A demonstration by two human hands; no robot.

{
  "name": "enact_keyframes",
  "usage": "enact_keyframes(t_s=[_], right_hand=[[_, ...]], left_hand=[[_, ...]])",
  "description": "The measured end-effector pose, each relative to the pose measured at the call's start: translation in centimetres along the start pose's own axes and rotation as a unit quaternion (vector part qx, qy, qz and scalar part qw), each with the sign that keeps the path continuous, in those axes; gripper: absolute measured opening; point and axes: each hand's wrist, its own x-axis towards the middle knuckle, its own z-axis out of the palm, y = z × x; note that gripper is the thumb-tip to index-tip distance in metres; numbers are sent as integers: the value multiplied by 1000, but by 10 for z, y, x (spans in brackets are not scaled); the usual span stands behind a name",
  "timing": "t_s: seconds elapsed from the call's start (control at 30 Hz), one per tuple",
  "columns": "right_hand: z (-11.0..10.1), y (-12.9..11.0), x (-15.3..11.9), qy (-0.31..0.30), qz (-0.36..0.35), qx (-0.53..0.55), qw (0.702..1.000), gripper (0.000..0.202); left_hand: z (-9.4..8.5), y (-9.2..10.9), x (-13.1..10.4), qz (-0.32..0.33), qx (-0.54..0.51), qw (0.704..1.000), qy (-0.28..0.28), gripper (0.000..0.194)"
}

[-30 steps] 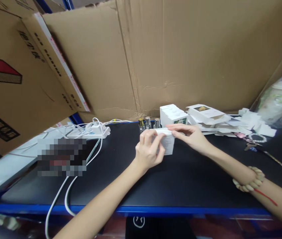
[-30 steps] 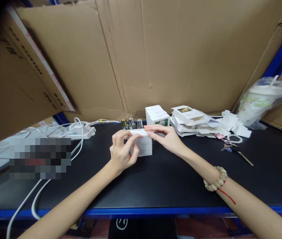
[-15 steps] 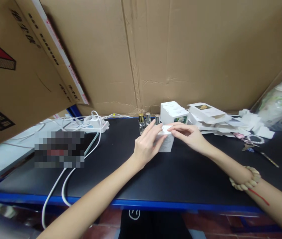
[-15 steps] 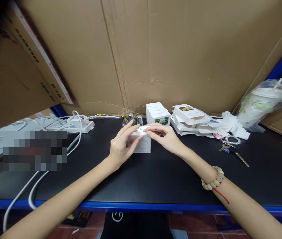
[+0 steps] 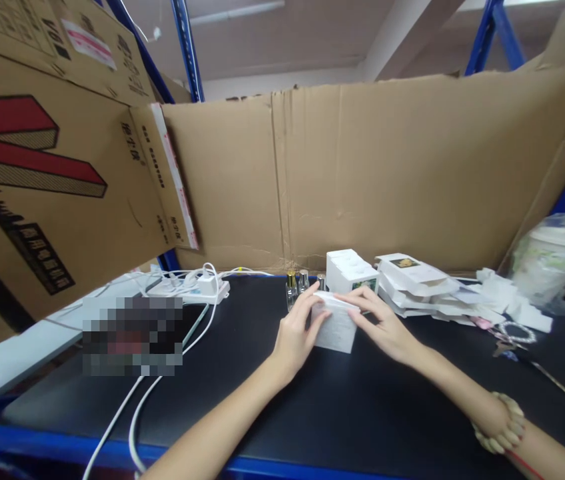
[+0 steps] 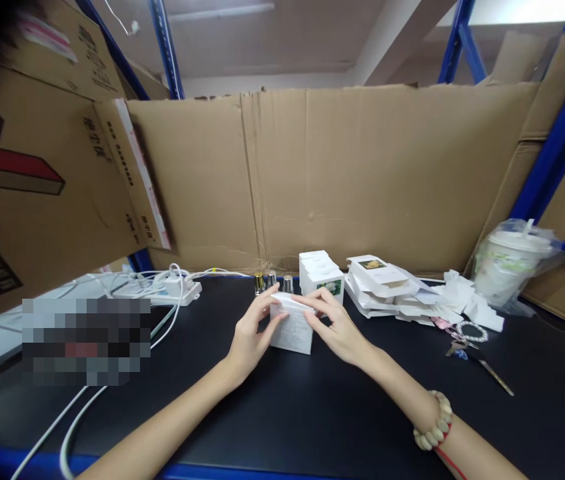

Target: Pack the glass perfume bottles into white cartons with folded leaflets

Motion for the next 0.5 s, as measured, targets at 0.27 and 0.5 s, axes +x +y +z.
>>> enact_keyframes(t_s=[0.27,0.5], right_hand=[[-4,4,1,19,-2,-11,1000,33],[6,2,2,55,-17,-14,998,31]], left_hand=[[4,2,1,-69,-63,995,-23,12],[-1,3,7,-88,-85,992,-32,14]])
